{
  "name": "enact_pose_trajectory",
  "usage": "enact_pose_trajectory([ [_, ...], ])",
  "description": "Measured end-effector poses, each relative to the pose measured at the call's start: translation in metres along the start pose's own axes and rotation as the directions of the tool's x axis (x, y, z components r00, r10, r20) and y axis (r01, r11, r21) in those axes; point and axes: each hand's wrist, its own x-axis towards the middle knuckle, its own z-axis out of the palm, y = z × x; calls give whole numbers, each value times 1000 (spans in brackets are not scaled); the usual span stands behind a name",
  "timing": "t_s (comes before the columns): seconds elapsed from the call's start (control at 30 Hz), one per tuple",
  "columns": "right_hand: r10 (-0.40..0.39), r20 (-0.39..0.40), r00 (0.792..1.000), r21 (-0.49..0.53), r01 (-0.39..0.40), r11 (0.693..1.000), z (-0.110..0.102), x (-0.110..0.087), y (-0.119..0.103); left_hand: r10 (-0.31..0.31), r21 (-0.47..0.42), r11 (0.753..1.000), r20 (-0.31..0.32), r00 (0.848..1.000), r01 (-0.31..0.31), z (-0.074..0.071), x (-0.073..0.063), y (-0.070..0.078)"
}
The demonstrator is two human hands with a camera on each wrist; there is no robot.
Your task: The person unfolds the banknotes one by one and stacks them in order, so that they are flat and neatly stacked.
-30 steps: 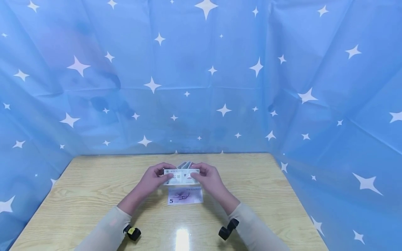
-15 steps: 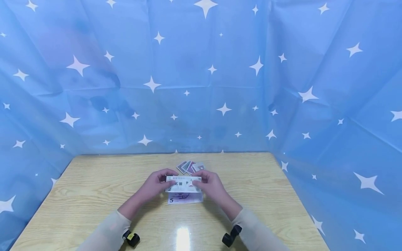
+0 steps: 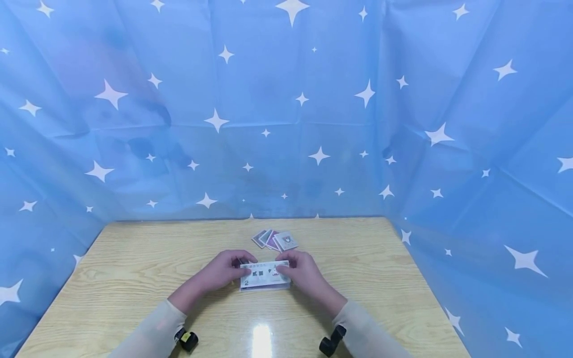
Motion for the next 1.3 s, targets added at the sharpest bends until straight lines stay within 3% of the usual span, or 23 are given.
enact_pose_trajectory([
  [0.37,-42,17,999,-57,43,997,5,0,6,-15,91,996,32,999,12,-1,2,-1],
  [0.83,-59,43,997,-123,64,990,4,0,5,13,184,983,64,998,-25,-1,6,2],
  [1.13,-126,46,991,-326,134,936,8,4,9,9,222,975,75,997,-26,1,8,2],
  [1.3,-135,55,989,-379,146,914,10,2,6,19,258,965,79,997,-39,2,8,3],
])
